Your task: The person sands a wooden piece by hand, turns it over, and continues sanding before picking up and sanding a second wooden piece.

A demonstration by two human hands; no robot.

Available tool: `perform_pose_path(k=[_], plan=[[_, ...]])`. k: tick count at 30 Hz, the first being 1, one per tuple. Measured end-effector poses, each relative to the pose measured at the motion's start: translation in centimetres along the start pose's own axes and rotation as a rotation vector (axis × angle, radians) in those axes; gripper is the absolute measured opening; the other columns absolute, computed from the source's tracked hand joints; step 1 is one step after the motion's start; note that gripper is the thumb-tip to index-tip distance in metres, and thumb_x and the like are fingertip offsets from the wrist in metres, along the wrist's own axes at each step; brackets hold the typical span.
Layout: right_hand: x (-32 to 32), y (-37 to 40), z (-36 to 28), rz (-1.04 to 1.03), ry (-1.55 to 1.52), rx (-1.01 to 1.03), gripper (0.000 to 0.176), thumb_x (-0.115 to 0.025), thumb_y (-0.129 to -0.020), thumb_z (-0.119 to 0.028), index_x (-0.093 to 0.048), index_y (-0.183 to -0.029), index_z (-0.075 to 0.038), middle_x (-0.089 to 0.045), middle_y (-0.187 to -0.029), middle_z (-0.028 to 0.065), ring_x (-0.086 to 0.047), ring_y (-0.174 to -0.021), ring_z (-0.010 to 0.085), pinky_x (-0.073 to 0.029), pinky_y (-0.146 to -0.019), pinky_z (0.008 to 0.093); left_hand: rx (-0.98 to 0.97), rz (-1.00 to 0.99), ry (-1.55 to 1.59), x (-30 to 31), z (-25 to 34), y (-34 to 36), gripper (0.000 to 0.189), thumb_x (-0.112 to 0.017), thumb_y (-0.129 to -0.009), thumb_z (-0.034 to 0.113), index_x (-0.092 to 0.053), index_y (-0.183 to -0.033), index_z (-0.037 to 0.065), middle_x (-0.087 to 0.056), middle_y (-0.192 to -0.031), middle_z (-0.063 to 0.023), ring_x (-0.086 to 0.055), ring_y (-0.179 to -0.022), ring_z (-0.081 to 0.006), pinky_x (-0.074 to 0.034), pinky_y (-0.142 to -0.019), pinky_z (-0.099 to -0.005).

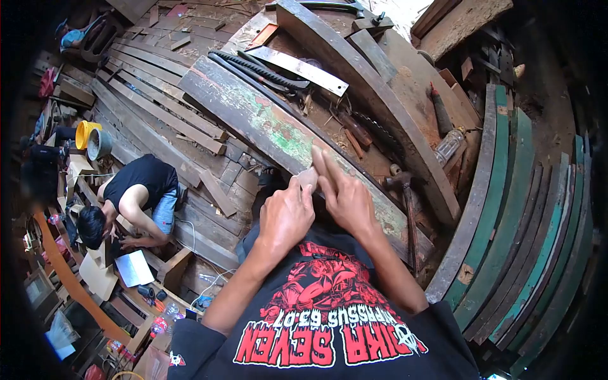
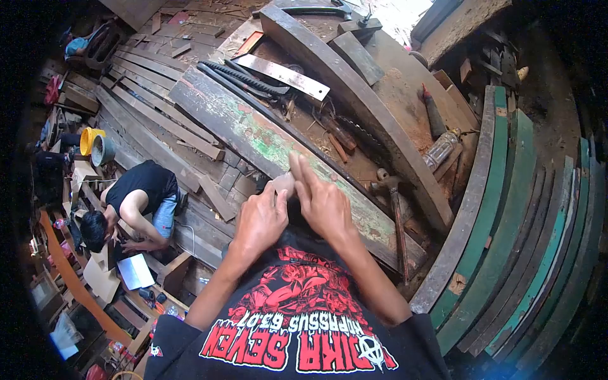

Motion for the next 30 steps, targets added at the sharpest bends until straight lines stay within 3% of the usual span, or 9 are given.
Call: perform_pose_path(k=[2, 6, 10, 14, 18, 21, 25, 29, 30], plan=[[-0.3, 0.9, -0.3, 0.008, -0.004, 0.082, 0.054, -0.063, -0.103, -0.033, -0.054, -0.154, -0.017, -0.072, -0.089, 0.0329, -0.071, -0.084, 0.0525, -0.057, -0.074, 0.0605, -0.002, 0.006, 0.012, 0.1, -0.1, -0.2, 0.035, -0.056, -0.105, 0.03, -0.064, -0.111, -0.003, -0.07, -0.078, -0.0331, -0.071, -0.076, -0.0536, -0.058, -0.069, -0.0623], [-0.5, -1.0, 2.1, 0.078, -0.05, 0.002, 0.055, -0.063, -0.103, -0.031, -0.053, -0.155, -0.017, -0.072, -0.094, 0.0325, -0.071, -0.089, 0.053, -0.057, -0.078, 0.0597, 0.01, -0.013, 0.033, -0.1, 0.4, 0.1, 0.034, -0.056, -0.106, 0.028, -0.064, -0.11, -0.005, -0.068, -0.077, -0.0347, -0.069, -0.076, -0.0554, -0.056, -0.07, -0.0643], [-1.3, 1.4, 1.0, 0.114, -0.073, 0.144, 0.056, -0.064, -0.102, -0.031, -0.053, -0.155, -0.017, -0.072, -0.097, 0.0335, -0.071, -0.089, 0.0525, -0.057, -0.077, 0.0604, 0.013, -0.014, 0.038, 0.1, 0.5, 0.1, 0.034, -0.055, -0.106, 0.027, -0.062, -0.109, -0.006, -0.068, -0.076, -0.0359, -0.068, -0.075, -0.0564, -0.056, -0.07, -0.0651], [-0.9, -0.4, 1.6, 0.029, -0.019, -0.141, 0.056, -0.063, -0.103, -0.031, -0.052, -0.157, -0.018, -0.071, -0.098, 0.0359, -0.071, -0.088, 0.0524, -0.056, -0.077, 0.0608, 0.014, 0.002, 0.024, 0.2, 1.3, 0.0, 0.034, -0.056, -0.106, 0.028, -0.061, -0.105, -0.005, -0.068, -0.075, -0.0356, -0.069, -0.074, -0.0554, -0.057, -0.07, -0.064], [-1.3, 1.9, 1.1, 0.069, -0.022, 0.034, 0.058, -0.063, -0.104, -0.031, -0.05, -0.158, -0.018, -0.07, -0.093, 0.0378, -0.071, -0.088, 0.0519, -0.056, -0.076, 0.0608, 0.016, -0.019, -0.026, 0.3, 1.2, -0.1, 0.034, -0.056, -0.106, 0.029, -0.061, -0.106, -0.005, -0.068, -0.074, -0.0336, -0.07, -0.074, -0.0537, -0.058, -0.069, -0.0622], [-0.7, -0.5, 1.8, 0.022, 0.003, -0.18, 0.058, -0.062, -0.104, -0.029, -0.049, -0.159, -0.017, -0.071, -0.099, 0.0364, -0.071, -0.091, 0.0516, -0.057, -0.078, 0.0606, 0.014, -0.036, -0.072, 0.2, 2.0, 0.1, 0.035, -0.055, -0.106, 0.03, -0.061, -0.105, -0.004, -0.07, -0.075, -0.0313, -0.073, -0.073, -0.0504, -0.06, -0.067, -0.0591], [-0.6, 1.5, 1.0, 0.081, -0.014, 0.071, 0.057, -0.062, -0.104, -0.029, -0.049, -0.158, -0.016, -0.073, -0.102, 0.0306, -0.071, -0.089, 0.0516, -0.056, -0.076, 0.0612, 0.004, -0.053, -0.128, 0.8, 2.2, -0.6, 0.034, -0.055, -0.107, 0.03, -0.062, -0.105, -0.004, -0.071, -0.075, -0.0304, -0.074, -0.073, -0.0489, -0.061, -0.066, -0.0568], [-1.4, -1.1, 2.1, 0.072, 0.094, -0.107, 0.058, -0.061, -0.104, -0.027, -0.047, -0.159, -0.015, -0.074, -0.105, 0.0304, -0.072, -0.088, 0.0516, -0.058, -0.078, 0.0599, 0.009, -0.053, -0.152, 0.6, 3.0, -0.8, 0.035, -0.054, -0.107, 0.03, -0.062, -0.103, -0.004, -0.071, -0.075, -0.0293, -0.074, -0.073, -0.0474, -0.062, -0.066, -0.055], [-0.9, -0.6, 1.0, 0.069, 0.094, -0.11, 0.057, -0.06, -0.105, -0.029, -0.047, -0.159, -0.013, -0.074, -0.103, 0.0309, -0.072, -0.086, 0.0517, -0.058, -0.079, 0.0605, 0.032, -0.089, -0.088, 1.2, 3.3, -1.1, 0.035, -0.056, -0.105, 0.026, -0.063, -0.104, -0.008, -0.07, -0.078, -0.0344, -0.072, -0.077, -0.0531, -0.059, -0.072, -0.0608]])
Point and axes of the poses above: each hand's wrist, its own y-axis away from the middle knuckle, its own x-axis out of the back of the hand, z = x × y, the point moved 1 cm from there along -y, towards the middle knuckle
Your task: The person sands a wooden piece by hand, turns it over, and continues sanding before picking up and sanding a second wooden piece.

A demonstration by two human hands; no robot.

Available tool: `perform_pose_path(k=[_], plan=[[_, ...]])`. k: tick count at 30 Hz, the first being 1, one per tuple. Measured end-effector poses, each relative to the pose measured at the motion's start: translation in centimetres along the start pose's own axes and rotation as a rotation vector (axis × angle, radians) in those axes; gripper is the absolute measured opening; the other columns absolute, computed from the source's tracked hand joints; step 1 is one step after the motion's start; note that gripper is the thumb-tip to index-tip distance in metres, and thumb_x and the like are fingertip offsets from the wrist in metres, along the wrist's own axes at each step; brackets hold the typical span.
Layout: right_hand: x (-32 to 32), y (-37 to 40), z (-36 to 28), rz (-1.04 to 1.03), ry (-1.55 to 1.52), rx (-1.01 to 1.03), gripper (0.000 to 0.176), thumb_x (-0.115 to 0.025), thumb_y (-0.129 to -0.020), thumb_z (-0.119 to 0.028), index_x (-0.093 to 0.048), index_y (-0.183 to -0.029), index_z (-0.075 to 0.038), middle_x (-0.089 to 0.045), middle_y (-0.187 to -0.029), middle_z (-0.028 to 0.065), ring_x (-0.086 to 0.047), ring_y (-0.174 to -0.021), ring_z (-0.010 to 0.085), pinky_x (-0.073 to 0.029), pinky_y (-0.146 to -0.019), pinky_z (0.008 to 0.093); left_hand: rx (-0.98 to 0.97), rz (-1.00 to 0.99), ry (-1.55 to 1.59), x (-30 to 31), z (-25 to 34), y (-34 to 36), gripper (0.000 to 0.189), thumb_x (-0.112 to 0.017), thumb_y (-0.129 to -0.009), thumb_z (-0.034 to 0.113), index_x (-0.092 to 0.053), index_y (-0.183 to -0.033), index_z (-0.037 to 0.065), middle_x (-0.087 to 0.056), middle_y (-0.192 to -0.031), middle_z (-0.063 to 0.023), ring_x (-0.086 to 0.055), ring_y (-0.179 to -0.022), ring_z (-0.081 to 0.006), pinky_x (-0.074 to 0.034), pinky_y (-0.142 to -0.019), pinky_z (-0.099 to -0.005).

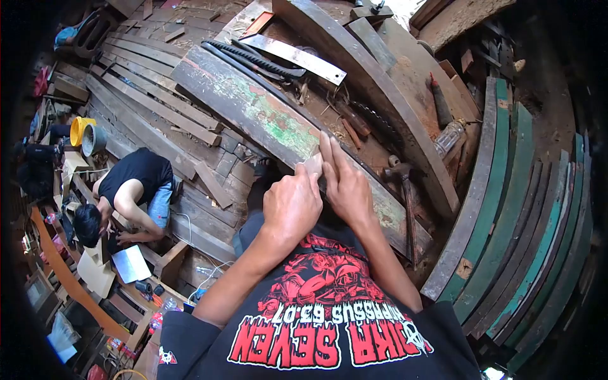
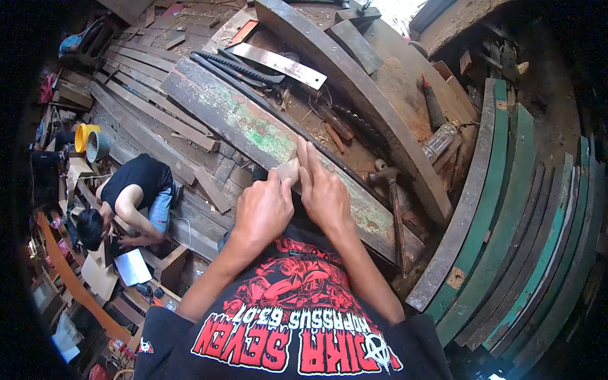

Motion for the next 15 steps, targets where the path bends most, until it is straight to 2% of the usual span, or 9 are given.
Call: perform_pose_path(k=[3, 4, 7, 9, 10, 12, 15], plan=[[0.2, 2.4, 0.2, 0.096, -0.117, 0.197, 0.056, -0.059, -0.106, -0.032, -0.048, -0.157, -0.012, -0.073, -0.095, 0.0314, -0.072, -0.081, 0.0519, -0.057, -0.075, 0.0623, -0.009, 0.001, -0.008, 0.1, 0.1, 0.2, 0.035, -0.056, -0.105, 0.026, -0.063, -0.104, -0.008, -0.07, -0.078, -0.0342, -0.072, -0.077, -0.0525, -0.059, -0.072, -0.0606], [0.4, 2.4, 0.0, -0.019, -0.107, 0.053, 0.055, -0.057, -0.107, -0.031, -0.047, -0.157, -0.01, -0.073, -0.096, 0.0334, -0.072, -0.087, 0.0514, -0.057, -0.077, 0.062, -0.001, 0.007, -0.013, 0.0, 0.1, 0.1, 0.035, -0.055, -0.105, 0.026, -0.063, -0.104, -0.007, -0.07, -0.078, -0.0341, -0.072, -0.077, -0.0523, -0.059, -0.072, -0.0604], [0.6, -0.4, -0.6, -0.104, -0.031, -0.098, 0.053, -0.053, -0.109, -0.028, -0.047, -0.158, -0.01, -0.071, -0.11, 0.0359, -0.072, -0.098, 0.0502, -0.057, -0.081, 0.0612, 0.016, -0.001, -0.027, -0.5, 0.4, 0.2, 0.035, -0.055, -0.105, 0.027, -0.064, -0.105, -0.007, -0.07, -0.078, -0.034, -0.073, -0.077, -0.0518, -0.06, -0.072, -0.0598], [0.7, 0.9, -0.4, -0.013, -0.046, 0.042, 0.05, -0.049, -0.11, -0.027, -0.048, -0.157, -0.012, -0.071, -0.101, 0.0358, -0.072, -0.091, 0.0509, -0.057, -0.076, 0.0624, 0.01, -0.011, -0.052, -0.2, 0.5, 0.0, 0.035, -0.055, -0.106, 0.027, -0.064, -0.106, -0.007, -0.07, -0.078, -0.0339, -0.073, -0.077, -0.0516, -0.06, -0.072, -0.0594], [0.5, 2.2, 0.0, 0.039, -0.071, 0.123, 0.049, -0.049, -0.11, -0.027, -0.048, -0.157, -0.013, -0.071, -0.095, 0.0352, -0.071, -0.086, 0.0514, -0.057, -0.074, 0.0628, -0.011, -0.006, -0.116, -0.2, 0.2, 0.0, 0.035, -0.053, -0.107, 0.031, -0.063, -0.106, -0.002, -0.073, -0.077, -0.0267, -0.075, -0.073, -0.045, -0.062, -0.066, -0.0532], [0.8, 2.4, -0.3, 0.064, -0.098, 0.223, 0.048, -0.049, -0.11, -0.028, -0.049, -0.157, -0.016, -0.071, -0.085, 0.0323, -0.07, -0.076, 0.0525, -0.057, -0.071, 0.0632, -0.001, 0.025, -0.111, -0.3, 0.1, -0.1, 0.035, -0.053, -0.107, 0.031, -0.063, -0.106, -0.002, -0.073, -0.077, -0.0269, -0.075, -0.073, -0.0451, -0.062, -0.066, -0.0537], [1.5, -0.7, -2.5, -0.183, 0.087, -0.097, 0.049, -0.054, -0.109, -0.024, -0.049, -0.157, -0.013, -0.07, -0.119, 0.0299, -0.071, -0.093, 0.0515, -0.057, -0.082, 0.0595, 0.001, 0.005, -0.102, -0.7, -0.1, 0.4, 0.035, -0.053, -0.108, 0.031, -0.063, -0.105, -0.003, -0.072, -0.077, -0.0272, -0.075, -0.074, -0.0453, -0.062, -0.067, -0.0542]])
Point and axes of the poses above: each hand's wrist, its own y-axis away from the middle knuckle, its own x-axis out of the back of the hand, z = x × y, the point moved 1 cm from there along -y, towards the middle knuckle
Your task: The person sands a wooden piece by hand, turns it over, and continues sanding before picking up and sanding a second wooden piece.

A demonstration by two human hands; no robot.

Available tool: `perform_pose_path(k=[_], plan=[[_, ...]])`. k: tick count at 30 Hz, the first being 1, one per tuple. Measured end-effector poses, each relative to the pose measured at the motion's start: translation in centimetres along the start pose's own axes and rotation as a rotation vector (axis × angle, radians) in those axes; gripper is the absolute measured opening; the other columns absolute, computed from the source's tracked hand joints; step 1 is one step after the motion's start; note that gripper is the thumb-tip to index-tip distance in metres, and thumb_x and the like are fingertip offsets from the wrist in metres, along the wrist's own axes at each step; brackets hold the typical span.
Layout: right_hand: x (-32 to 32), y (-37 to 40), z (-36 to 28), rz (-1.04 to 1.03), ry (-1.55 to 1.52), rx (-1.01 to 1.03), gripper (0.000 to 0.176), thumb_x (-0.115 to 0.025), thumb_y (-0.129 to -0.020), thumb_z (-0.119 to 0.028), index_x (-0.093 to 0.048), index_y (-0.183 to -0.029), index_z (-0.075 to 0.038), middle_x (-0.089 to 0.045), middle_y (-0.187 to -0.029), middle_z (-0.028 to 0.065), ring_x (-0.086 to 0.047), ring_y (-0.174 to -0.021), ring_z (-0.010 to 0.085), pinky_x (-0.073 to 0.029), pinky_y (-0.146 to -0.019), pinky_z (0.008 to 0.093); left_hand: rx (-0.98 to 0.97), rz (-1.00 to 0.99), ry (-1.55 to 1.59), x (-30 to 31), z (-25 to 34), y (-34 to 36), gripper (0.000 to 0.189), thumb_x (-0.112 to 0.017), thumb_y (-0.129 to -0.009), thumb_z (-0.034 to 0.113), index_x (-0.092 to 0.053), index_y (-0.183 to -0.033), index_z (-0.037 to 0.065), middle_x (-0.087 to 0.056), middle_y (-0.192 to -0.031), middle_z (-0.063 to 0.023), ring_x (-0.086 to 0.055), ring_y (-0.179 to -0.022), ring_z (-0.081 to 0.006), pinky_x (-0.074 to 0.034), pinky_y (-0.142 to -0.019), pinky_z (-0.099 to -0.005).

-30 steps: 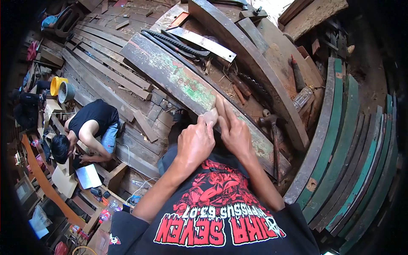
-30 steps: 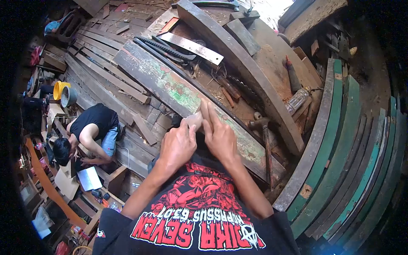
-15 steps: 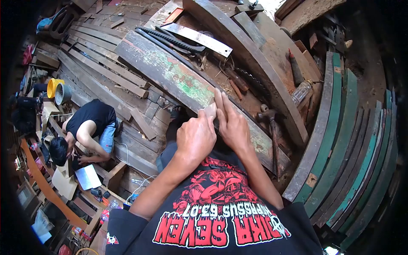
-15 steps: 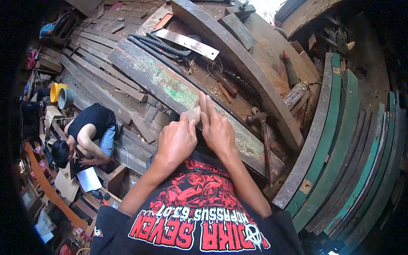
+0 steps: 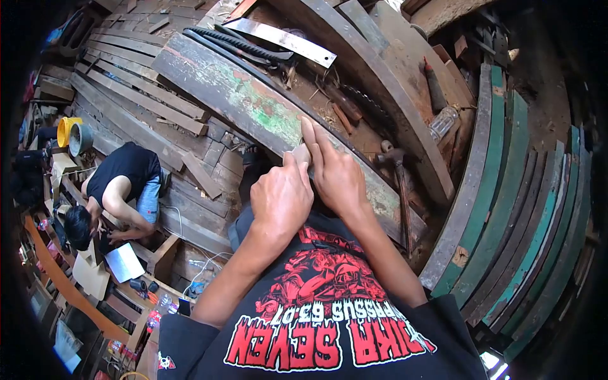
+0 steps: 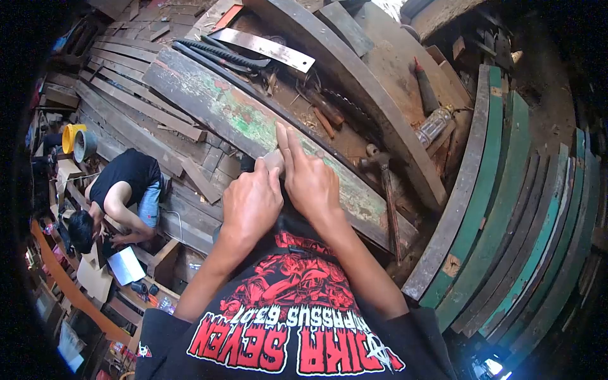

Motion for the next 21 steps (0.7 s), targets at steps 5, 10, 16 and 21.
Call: perform_pose_path(k=[5, 10, 16, 21], plan=[[-0.7, 2.8, 1.9, 0.197, -0.007, 0.271, 0.053, -0.052, -0.108, -0.03, -0.046, -0.16, -0.018, -0.071, -0.085, 0.0312, -0.071, -0.072, 0.0488, -0.057, -0.065, 0.0616, 0.018, 0.028, 0.032, 0.2, 0.0, -0.4, 0.034, -0.053, -0.107, 0.029, -0.063, -0.104, -0.003, -0.072, -0.077, -0.0277, -0.075, -0.074, -0.0456, -0.062, -0.068, -0.0535], [-0.5, -0.4, 1.1, 0.188, 0.086, 0.175, 0.051, -0.053, -0.108, -0.03, -0.048, -0.158, -0.02, -0.07, -0.078, 0.0297, -0.071, -0.069, 0.0471, -0.057, -0.061, 0.0599, 0.013, -0.001, 0.014, 0.3, 0.7, -0.7, 0.034, -0.053, -0.108, 0.029, -0.063, -0.104, -0.003, -0.073, -0.079, -0.0272, -0.076, -0.075, -0.0451, -0.063, -0.067, -0.053], [-1.2, 2.1, 1.8, 0.195, 0.0, 0.109, 0.048, -0.054, -0.108, -0.029, -0.052, -0.155, -0.019, -0.07, -0.078, 0.0293, -0.071, -0.071, 0.048, -0.057, -0.063, 0.0598, -0.01, -0.004, -0.016, 0.4, 0.5, -1.0, 0.035, -0.054, -0.107, 0.029, -0.065, -0.104, -0.005, -0.073, -0.078, -0.0279, -0.075, -0.075, -0.0467, -0.062, -0.068, -0.0543], [-1.2, 1.7, 4.1, 0.153, -0.121, 0.163, 0.049, -0.053, -0.109, -0.026, -0.051, -0.156, -0.017, -0.073, -0.105, 0.0299, -0.072, -0.086, 0.0494, -0.058, -0.077, 0.0604, -0.006, -0.022, -0.023, 0.7, 0.5, -1.1, 0.037, -0.054, -0.106, 0.028, -0.065, -0.105, -0.008, -0.071, -0.077, -0.0301, -0.073, -0.074, -0.0494, -0.061, -0.067, -0.0563]])
Point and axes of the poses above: each hand's wrist, its own y-axis away from the middle knuckle, its own x-axis out of the back of the hand, z = x × y, the point moved 1 cm from there along -y, towards the middle knuckle
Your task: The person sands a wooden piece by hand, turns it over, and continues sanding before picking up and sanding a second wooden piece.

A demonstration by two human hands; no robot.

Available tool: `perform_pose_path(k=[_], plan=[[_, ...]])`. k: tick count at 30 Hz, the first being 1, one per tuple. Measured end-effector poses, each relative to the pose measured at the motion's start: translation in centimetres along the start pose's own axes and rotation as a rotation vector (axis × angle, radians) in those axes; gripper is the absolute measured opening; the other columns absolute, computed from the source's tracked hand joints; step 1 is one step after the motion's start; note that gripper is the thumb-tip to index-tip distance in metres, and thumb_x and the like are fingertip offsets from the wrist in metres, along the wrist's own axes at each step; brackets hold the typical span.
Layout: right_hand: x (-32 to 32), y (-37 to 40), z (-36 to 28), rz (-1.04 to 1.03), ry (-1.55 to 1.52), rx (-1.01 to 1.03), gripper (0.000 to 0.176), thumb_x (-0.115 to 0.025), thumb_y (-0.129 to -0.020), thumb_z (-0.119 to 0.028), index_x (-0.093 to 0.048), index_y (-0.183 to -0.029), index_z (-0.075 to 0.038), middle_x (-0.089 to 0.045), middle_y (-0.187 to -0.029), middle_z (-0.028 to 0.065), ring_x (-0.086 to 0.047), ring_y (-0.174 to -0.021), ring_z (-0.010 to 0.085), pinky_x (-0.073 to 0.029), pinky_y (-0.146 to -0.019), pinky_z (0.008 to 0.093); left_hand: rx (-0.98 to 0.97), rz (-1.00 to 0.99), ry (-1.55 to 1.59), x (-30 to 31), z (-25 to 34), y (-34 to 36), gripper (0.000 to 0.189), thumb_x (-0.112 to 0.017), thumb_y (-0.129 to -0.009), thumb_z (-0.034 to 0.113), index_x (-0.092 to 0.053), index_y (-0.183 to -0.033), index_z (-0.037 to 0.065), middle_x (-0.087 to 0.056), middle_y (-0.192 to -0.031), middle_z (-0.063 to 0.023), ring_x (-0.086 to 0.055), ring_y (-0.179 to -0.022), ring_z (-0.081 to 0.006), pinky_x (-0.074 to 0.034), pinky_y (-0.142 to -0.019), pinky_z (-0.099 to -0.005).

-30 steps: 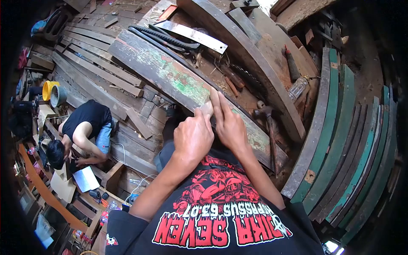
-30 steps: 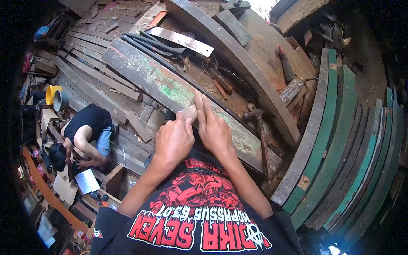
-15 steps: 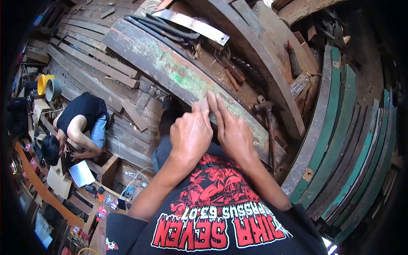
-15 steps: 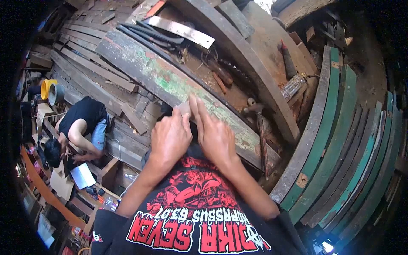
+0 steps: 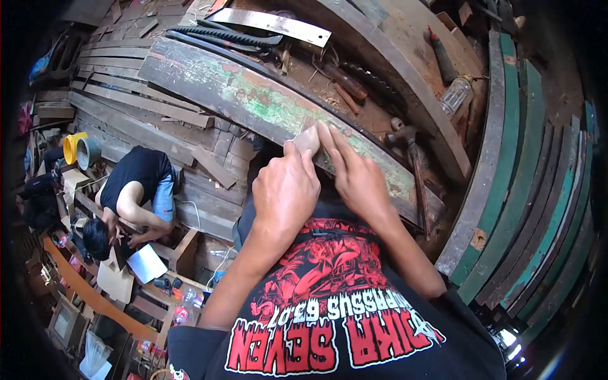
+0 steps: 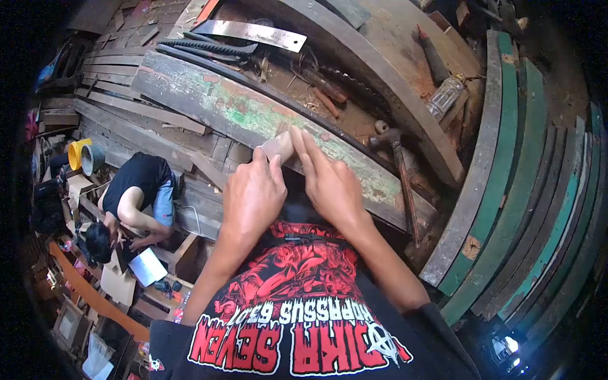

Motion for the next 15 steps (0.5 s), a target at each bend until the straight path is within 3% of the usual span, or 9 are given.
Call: perform_pose_path(k=[1, 2, 5, 8, 11, 12, 15], plan=[[0.9, 1.7, -0.5, -0.01, -0.058, -0.011, 0.048, -0.053, -0.109, -0.026, -0.051, -0.156, -0.016, -0.073, -0.11, 0.0304, -0.072, -0.089, 0.0494, -0.058, -0.079, 0.0605, 0.008, -0.013, -0.004, 0.1, 0.0, 0.3, 0.038, -0.054, -0.106, 0.028, -0.065, -0.105, -0.008, -0.071, -0.077, -0.0302, -0.073, -0.074, -0.0495, -0.061, -0.067, -0.0564], [1.2, 2.4, 0.1, -0.126, -0.141, -0.179, 0.05, -0.055, -0.109, -0.027, -0.05, -0.156, -0.011, -0.068, -0.125, 0.0323, -0.071, -0.099, 0.0499, -0.057, -0.087, 0.0582, 0.011, -0.015, -0.005, 0.2, 0.1, 0.1, 0.038, -0.054, -0.106, 0.028, -0.065, -0.105, -0.008, -0.071, -0.077, -0.0303, -0.073, -0.074, -0.0496, -0.061, -0.067, -0.0565], [1.7, 2.3, 0.7, 0.087, -0.214, -0.159, 0.048, -0.055, -0.11, -0.029, -0.054, -0.151, -0.006, -0.068, -0.128, 0.0322, -0.072, -0.105, 0.0488, -0.057, -0.09, 0.0536, 0.017, -0.027, -0.009, 0.2, 0.1, -0.1, 0.038, -0.053, -0.107, 0.029, -0.064, -0.105, -0.008, -0.071, -0.077, -0.0306, -0.073, -0.074, -0.0501, -0.06, -0.067, -0.0574], [2.5, 1.4, 1.3, 0.22, -0.398, -0.313, 0.043, -0.058, -0.109, -0.028, -0.057, -0.144, -0.003, -0.074, -0.115, 0.0275, -0.076, -0.1, 0.0379, -0.057, -0.088, 0.0458, 0.021, -0.045, -0.004, 0.1, -0.5, 0.0, 0.038, -0.053, -0.107, 0.029, -0.064, -0.105, -0.007, -0.071, -0.077, -0.0309, -0.073, -0.075, -0.0507, -0.06, -0.067, -0.0589], [3.6, 0.4, 1.9, 0.224, -0.479, -0.307, 0.037, -0.063, -0.107, -0.02, -0.059, -0.139, -0.003, -0.074, -0.1, 0.0186, -0.072, -0.091, 0.0234, -0.057, -0.082, 0.0389, 0.011, -0.048, 0.012, 0.0, -0.9, 0.1, 0.038, -0.052, -0.107, 0.03, -0.063, -0.106, -0.006, -0.071, -0.077, -0.0312, -0.073, -0.075, -0.0513, -0.059, -0.067, -0.0603], [3.7, 0.1, 1.0, 0.313, -0.56, -0.258, 0.039, -0.067, -0.104, -0.014, -0.058, -0.141, -0.004, -0.071, -0.096, 0.0123, -0.068, -0.087, 0.0165, -0.056, -0.079, 0.0342, 0.011, -0.046, 0.016, 0.0, -1.1, 0.1, 0.038, -0.052, -0.107, 0.03, -0.063, -0.106, -0.006, -0.071, -0.077, -0.0313, -0.073, -0.075, -0.0515, -0.059, -0.068, -0.0607], [3.2, -0.2, 0.0, 0.285, -0.625, -0.118, 0.04, -0.068, -0.103, -0.012, -0.058, -0.142, -0.004, -0.07, -0.096, 0.0109, -0.068, -0.089, 0.0159, -0.055, -0.08, 0.0324, 0.009, -0.04, 0.012, 0.2, -1.3, 0.1, 0.038, -0.052, -0.107, 0.031, -0.063, -0.107, -0.006, -0.071, -0.077, -0.0311, -0.072, -0.075, -0.0516, -0.059, -0.068, -0.0608]])
Point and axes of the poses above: each hand's wrist, its own y-axis away from the middle knuckle, its own x-axis out of the back of the hand, z = x × y, the point moved 1 cm from there along -y, towards the middle knuckle
